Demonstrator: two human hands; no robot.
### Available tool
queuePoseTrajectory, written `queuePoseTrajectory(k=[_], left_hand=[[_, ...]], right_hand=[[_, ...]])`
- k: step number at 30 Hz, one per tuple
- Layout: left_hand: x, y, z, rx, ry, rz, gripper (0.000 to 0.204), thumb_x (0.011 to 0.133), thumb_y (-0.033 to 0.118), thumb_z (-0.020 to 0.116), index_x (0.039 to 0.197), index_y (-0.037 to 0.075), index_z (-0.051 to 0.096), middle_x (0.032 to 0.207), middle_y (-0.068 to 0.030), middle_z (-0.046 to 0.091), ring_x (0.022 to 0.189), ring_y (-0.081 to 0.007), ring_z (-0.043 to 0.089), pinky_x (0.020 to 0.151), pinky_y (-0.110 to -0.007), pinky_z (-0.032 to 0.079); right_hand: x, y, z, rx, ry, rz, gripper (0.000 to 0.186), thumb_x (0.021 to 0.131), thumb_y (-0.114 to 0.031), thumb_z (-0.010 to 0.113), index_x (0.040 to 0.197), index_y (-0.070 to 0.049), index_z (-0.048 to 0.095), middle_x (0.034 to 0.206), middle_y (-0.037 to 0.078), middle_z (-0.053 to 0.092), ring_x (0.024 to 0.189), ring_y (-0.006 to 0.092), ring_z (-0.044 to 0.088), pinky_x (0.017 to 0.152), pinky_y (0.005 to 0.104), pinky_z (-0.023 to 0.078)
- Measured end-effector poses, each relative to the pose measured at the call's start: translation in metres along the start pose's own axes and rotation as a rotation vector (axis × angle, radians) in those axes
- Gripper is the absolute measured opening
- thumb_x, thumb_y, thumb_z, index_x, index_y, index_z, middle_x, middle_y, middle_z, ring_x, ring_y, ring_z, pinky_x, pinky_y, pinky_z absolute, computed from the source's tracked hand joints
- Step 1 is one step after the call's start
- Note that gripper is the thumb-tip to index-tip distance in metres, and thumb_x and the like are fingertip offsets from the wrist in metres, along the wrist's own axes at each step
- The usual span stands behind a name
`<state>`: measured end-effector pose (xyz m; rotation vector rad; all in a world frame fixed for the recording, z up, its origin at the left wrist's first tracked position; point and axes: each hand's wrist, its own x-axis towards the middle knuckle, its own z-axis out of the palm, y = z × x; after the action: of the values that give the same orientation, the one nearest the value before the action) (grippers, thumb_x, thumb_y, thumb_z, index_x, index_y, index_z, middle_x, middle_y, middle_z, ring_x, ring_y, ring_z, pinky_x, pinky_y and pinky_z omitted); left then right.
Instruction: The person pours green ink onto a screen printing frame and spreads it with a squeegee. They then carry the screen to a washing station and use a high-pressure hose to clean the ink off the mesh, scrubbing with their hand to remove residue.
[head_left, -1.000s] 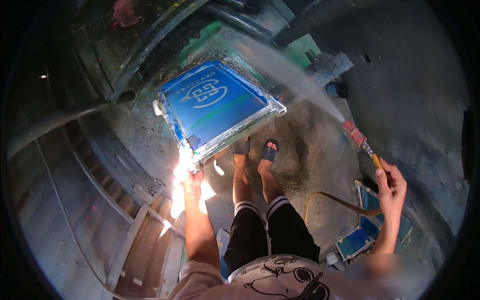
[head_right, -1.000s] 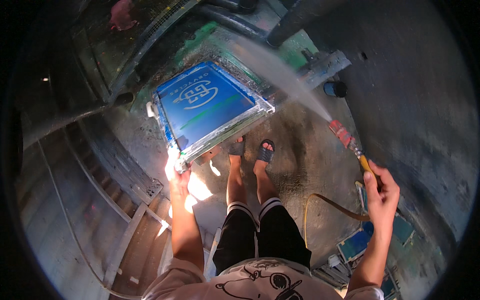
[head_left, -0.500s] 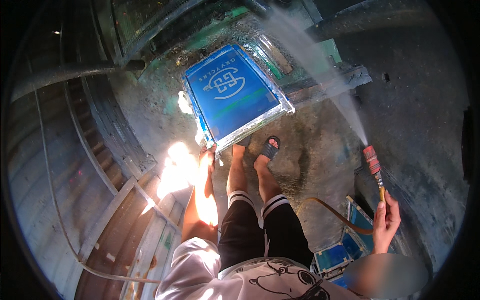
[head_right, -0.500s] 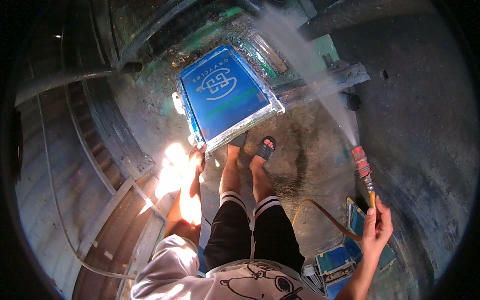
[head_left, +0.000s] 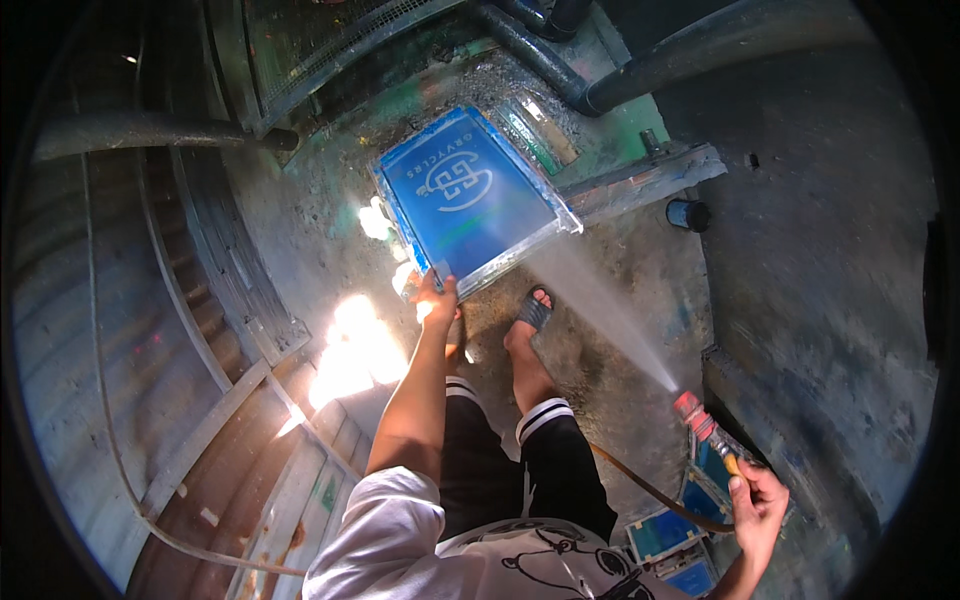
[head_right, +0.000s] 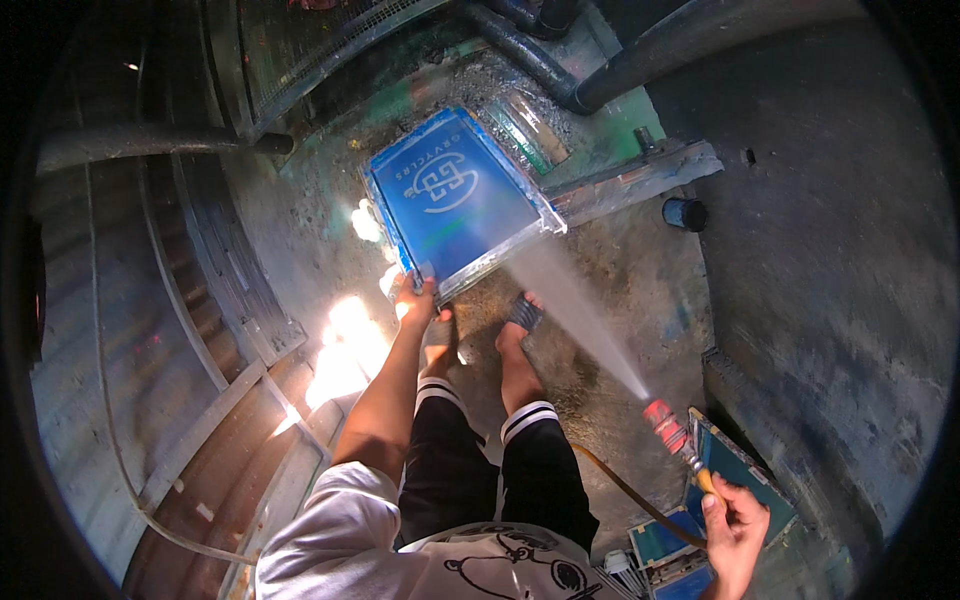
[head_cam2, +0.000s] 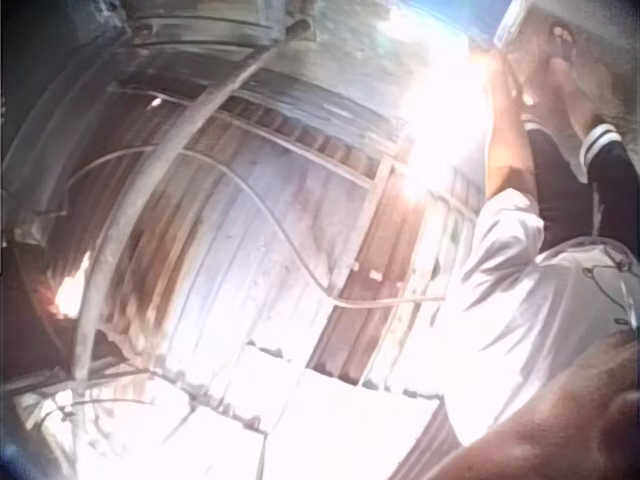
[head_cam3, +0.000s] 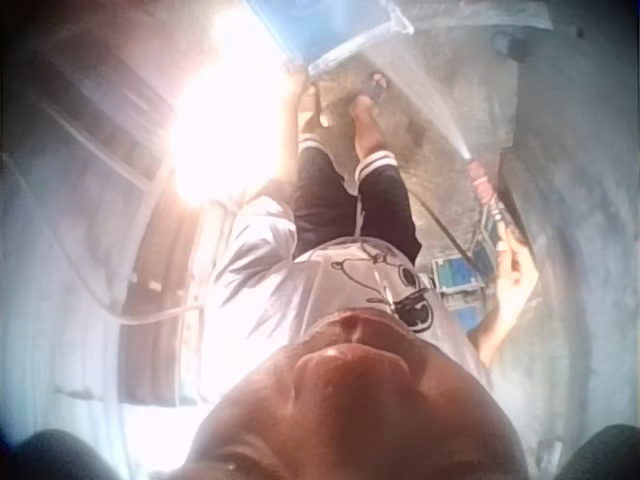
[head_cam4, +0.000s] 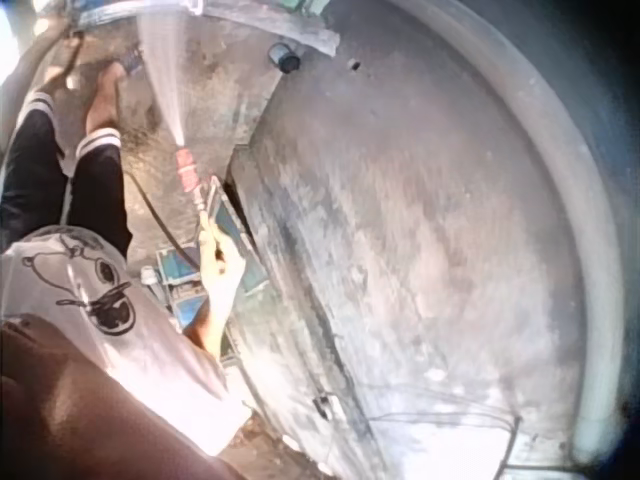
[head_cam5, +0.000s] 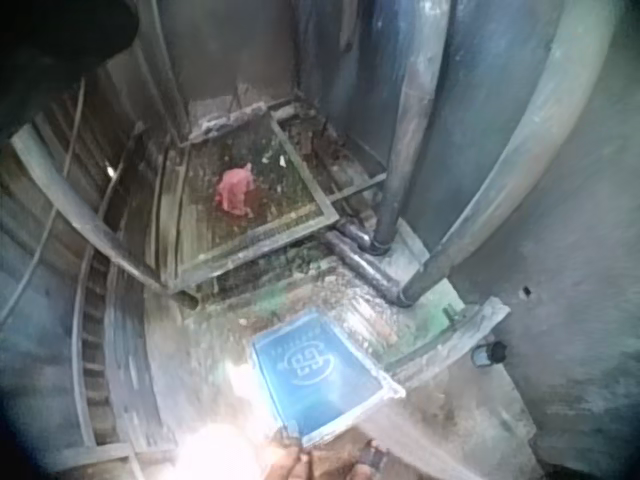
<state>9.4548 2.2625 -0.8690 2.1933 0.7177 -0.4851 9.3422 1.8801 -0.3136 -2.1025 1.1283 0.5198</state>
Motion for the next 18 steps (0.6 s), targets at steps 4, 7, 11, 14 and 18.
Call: queuePoseTrajectory(k=[4,7,11,14,18], left_hand=[[0.018,0.048,-0.012,-0.138,-0.1,0.093,0.06,0.097,0.043,0.056,0.139,0.001,0.051,0.137,-0.0247,0.055,0.127,-0.0394,0.054,0.108,-0.042,0.04],[0.02,0.101,-0.018,-0.196,-0.241,0.041,0.06,0.099,0.044,0.05,0.139,0.0,0.05,0.138,-0.0255,0.054,0.129,-0.0398,0.051,0.11,-0.042,0.039],[0.014,0.105,-0.034,-0.137,-0.297,0.02,0.058,0.102,0.042,0.043,0.143,0.001,0.046,0.141,-0.026,0.051,0.132,-0.04,0.048,0.112,-0.042,0.036],[0.011,0.096,-0.05,-0.239,-0.324,-0.059,0.058,0.102,0.041,0.041,0.145,0.003,0.043,0.144,-0.0249,0.048,0.135,-0.039,0.045,0.113,-0.041,0.034],[-0.001,0.111,-0.064,-0.304,-0.49,-0.095,0.06,0.102,0.044,0.038,0.147,0.004,0.041,0.147,-0.0226,0.046,0.136,-0.0385,0.044,0.114,-0.041,0.034]], right_hand=[[-0.035,-0.003,0.006,-0.043,-0.014,-0.133,0.016,0.091,-0.003,0.069,0.104,0.006,0.068,0.082,0.0,0.064,0.069,0.0029,0.051,0.06,0.0193,0.04],[-0.081,-0.014,0.016,-0.036,0.036,-0.096,0.016,0.089,-0.003,0.071,0.102,0.005,0.069,0.083,0.001,0.065,0.067,0.0032,0.05,0.06,0.0191,0.04],[-0.149,-0.036,0.031,0.044,0.11,-0.029,0.017,0.086,-0.004,0.074,0.1,0.004,0.069,0.081,0.001,0.064,0.067,0.0035,0.051,0.059,0.0195,0.039],[-0.199,-0.051,0.032,0.078,0.075,0.067,0.02,0.085,-0.006,0.075,0.101,0.003,0.068,0.085,0.003,0.065,0.07,0.0052,0.053,0.062,0.0208,0.041],[-0.261,-0.101,0.069,-0.171,0.129,-0.008,0.017,0.089,-0.006,0.072,0.104,0.001,0.071,0.086,0.005,0.07,0.076,0.0122,0.059,0.069,0.028,0.049]])
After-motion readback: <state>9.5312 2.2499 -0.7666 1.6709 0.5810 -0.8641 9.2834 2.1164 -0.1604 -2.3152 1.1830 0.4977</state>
